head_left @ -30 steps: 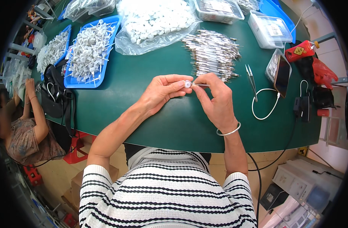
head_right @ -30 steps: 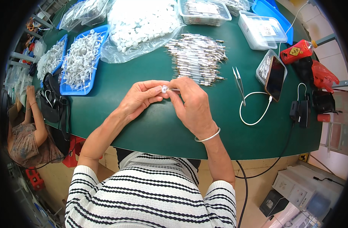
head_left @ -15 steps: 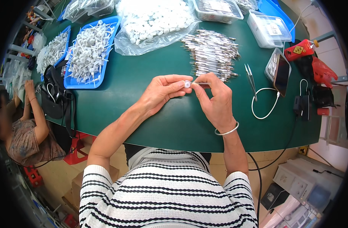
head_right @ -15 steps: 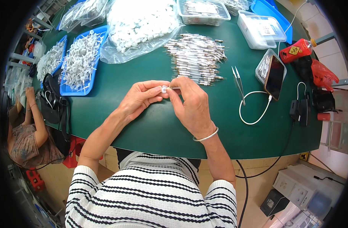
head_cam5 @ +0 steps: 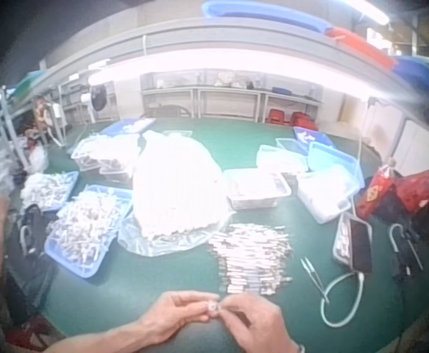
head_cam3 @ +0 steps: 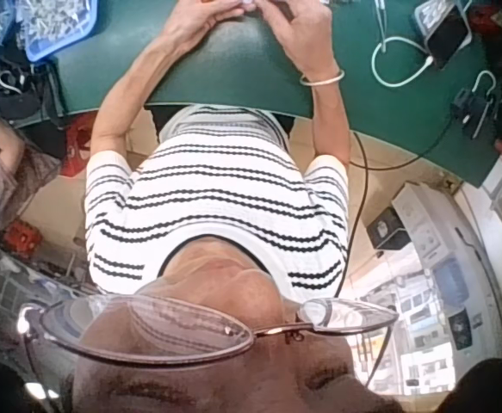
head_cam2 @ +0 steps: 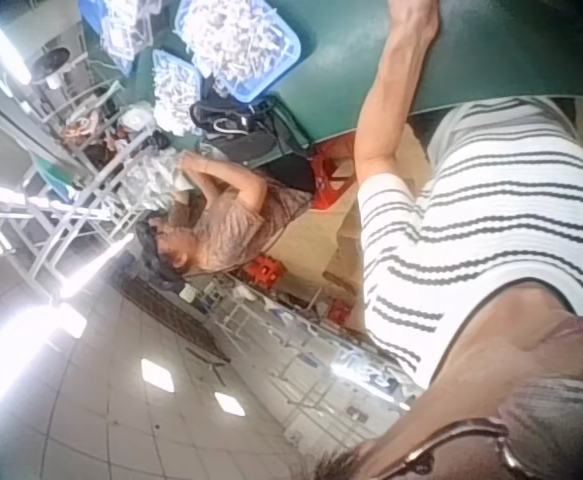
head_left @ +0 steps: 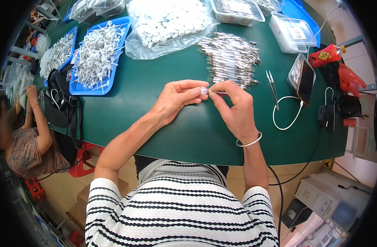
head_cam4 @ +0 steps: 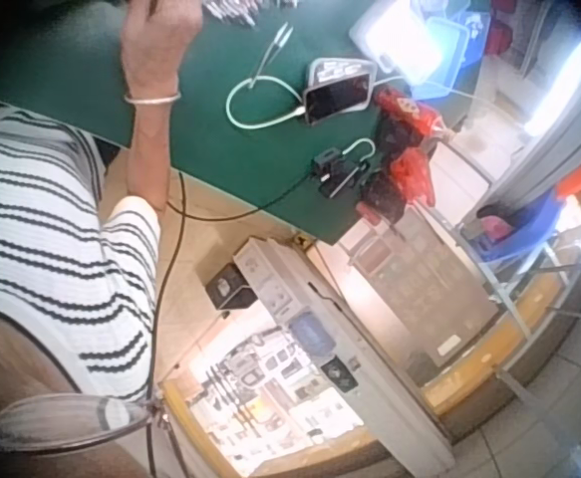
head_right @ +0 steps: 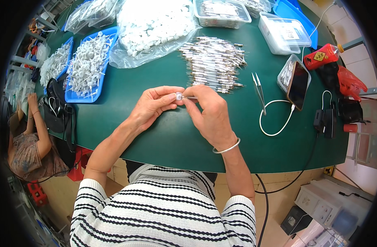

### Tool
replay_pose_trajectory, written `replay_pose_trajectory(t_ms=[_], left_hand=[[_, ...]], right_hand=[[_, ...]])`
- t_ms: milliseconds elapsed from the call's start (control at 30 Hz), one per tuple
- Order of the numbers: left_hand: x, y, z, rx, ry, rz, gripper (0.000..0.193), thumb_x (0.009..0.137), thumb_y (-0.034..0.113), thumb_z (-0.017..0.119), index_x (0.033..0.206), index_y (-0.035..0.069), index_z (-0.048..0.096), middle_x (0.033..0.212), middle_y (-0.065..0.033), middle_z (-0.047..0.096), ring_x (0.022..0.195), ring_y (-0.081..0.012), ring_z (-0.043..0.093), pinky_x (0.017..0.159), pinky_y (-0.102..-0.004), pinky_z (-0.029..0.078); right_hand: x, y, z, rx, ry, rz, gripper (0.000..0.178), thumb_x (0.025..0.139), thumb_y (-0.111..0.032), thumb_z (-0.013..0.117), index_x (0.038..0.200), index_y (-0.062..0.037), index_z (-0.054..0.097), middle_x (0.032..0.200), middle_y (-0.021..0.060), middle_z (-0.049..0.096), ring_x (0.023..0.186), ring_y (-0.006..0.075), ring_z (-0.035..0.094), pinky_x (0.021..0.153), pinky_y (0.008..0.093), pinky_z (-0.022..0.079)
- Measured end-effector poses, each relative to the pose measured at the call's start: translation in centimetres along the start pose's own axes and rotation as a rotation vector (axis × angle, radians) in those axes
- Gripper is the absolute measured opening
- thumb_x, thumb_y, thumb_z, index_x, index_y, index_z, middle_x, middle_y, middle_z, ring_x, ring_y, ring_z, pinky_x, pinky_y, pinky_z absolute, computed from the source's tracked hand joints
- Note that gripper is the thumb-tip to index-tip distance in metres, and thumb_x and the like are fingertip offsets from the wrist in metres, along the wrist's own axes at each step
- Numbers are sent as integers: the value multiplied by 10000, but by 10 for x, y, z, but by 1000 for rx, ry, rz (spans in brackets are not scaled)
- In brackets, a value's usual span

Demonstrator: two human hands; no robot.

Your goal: The person repeatedly picks up small white plastic caps and metal rods from a green table. They insert the metal rod into the cap and place the assembled unit into a blue tray. The process is continuous and repetitive throughout the clip.

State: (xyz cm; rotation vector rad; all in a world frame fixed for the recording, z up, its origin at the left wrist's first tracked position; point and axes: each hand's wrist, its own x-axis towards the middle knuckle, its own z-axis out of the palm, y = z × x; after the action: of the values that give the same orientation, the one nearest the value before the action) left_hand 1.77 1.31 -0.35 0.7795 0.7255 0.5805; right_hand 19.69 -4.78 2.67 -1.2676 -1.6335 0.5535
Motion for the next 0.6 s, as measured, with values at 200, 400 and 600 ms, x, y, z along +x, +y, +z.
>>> replay_pose_trajectory(t_ms=[200, 400, 600], left_hand=[[0, 1, 1, 0, 3, -1, 292, 893, 117, 624, 1149, -23, 609, 969, -99, 676, 904, -138, 657, 785, -213, 539], [-1, 2, 1, 14, 11, -2, 293, 890, 114, 628, 1146, -26, 610, 963, -99, 676, 901, -139, 658, 780, -213, 537], [-1, 1, 0, 26, 6, 10, 293, 889, 117, 630, 1143, -28, 611, 961, -99, 677, 899, -139, 659, 785, -217, 537]], right_hand=[[0, -1, 0, 35, 13, 60, 124, 749, 51, 661, 850, 12, 600, 802, 105, 626, 699, 214, 640, 644, 295, 526], [1, -5, 1, 67, 9, 78, 108, 753, 48, 656, 841, 15, 602, 783, 102, 621, 690, 214, 639, 644, 294, 525], [0, -1, 2, 55, -6, 59, 115, 754, 51, 649, 855, 14, 605, 783, 103, 619, 695, 219, 638, 644, 296, 523]])
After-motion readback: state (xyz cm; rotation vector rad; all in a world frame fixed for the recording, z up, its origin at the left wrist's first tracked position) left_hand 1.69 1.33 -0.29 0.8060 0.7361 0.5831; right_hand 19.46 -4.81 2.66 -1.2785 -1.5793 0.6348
